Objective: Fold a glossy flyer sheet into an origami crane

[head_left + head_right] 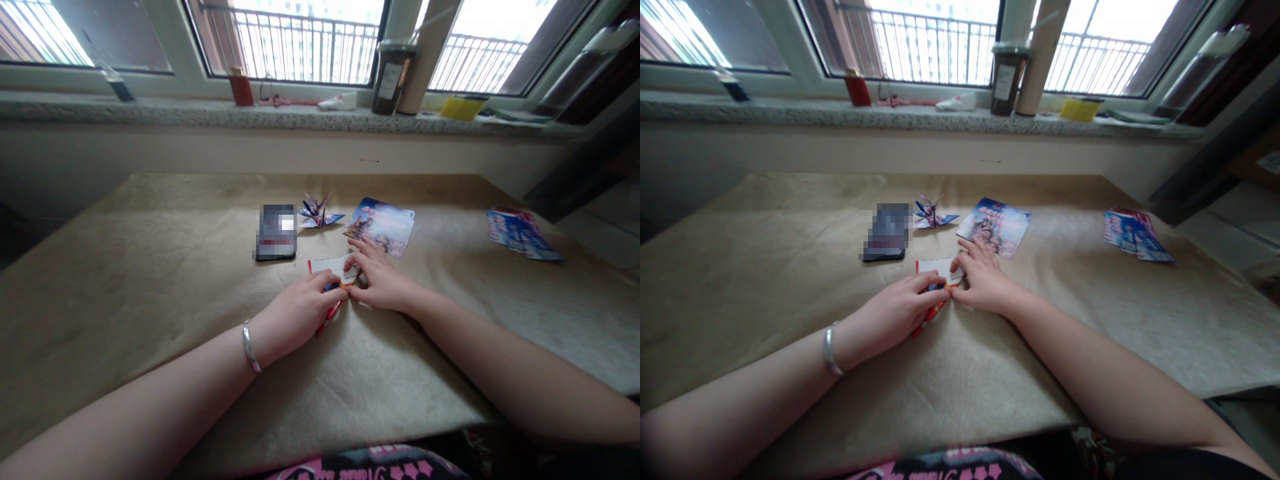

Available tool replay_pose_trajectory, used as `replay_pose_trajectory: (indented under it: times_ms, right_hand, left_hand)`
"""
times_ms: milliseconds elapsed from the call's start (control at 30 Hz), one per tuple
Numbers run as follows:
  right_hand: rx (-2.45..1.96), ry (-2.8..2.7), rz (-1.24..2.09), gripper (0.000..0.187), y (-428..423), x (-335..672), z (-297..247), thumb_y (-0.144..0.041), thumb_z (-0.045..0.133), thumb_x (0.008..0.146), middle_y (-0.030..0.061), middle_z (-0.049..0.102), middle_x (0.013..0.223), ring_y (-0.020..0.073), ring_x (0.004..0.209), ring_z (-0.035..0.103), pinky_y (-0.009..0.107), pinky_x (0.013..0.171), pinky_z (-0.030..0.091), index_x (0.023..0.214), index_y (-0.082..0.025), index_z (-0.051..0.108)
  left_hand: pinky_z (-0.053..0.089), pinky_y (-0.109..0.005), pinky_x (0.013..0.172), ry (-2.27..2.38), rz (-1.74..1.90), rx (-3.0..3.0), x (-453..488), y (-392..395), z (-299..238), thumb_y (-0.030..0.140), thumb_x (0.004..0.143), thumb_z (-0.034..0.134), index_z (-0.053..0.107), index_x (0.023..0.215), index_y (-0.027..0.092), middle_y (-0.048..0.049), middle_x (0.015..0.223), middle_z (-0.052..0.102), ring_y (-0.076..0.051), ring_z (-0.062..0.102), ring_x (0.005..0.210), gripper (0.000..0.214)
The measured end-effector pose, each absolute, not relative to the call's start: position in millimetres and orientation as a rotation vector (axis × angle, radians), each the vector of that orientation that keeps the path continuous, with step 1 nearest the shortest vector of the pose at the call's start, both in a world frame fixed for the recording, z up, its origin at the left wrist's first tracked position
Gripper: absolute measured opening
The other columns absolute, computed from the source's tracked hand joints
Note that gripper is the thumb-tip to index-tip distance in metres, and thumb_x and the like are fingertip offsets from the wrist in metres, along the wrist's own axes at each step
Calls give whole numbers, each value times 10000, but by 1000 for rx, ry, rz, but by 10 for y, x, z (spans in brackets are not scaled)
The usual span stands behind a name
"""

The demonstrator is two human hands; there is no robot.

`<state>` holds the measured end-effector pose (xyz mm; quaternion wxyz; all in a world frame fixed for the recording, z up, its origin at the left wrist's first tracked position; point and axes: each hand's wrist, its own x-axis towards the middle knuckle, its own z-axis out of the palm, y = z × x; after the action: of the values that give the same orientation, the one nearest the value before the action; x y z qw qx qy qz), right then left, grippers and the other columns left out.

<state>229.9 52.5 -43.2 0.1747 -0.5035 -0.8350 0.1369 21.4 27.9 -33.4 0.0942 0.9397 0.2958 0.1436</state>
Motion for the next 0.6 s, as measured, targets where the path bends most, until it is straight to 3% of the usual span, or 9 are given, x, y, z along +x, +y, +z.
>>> replay_pose_trajectory:
  times_ms: [233,600]
  right_hand:
    - [-1505,-2361,378,395,540,2290,-444,-360,655,689,159,265,1495,380,1418,79,610,1098,82,1037,-190,573]
    - [-1573,-2316,341,376,536,2275,-432,-334,651,684,143,250,1502,375,1421,68,590,1116,73,1023,-188,576]
  left_hand:
    - [454,-347,931,870,437,2800,214,276,-328,107,894,442,557,1180,209,-88,1225,520,-200,537,1060,325]
    - [480,-375,903,856,461,2815,210,276,-332,73,857,466,556,1183,198,-110,1198,532,-215,546,1055,360]
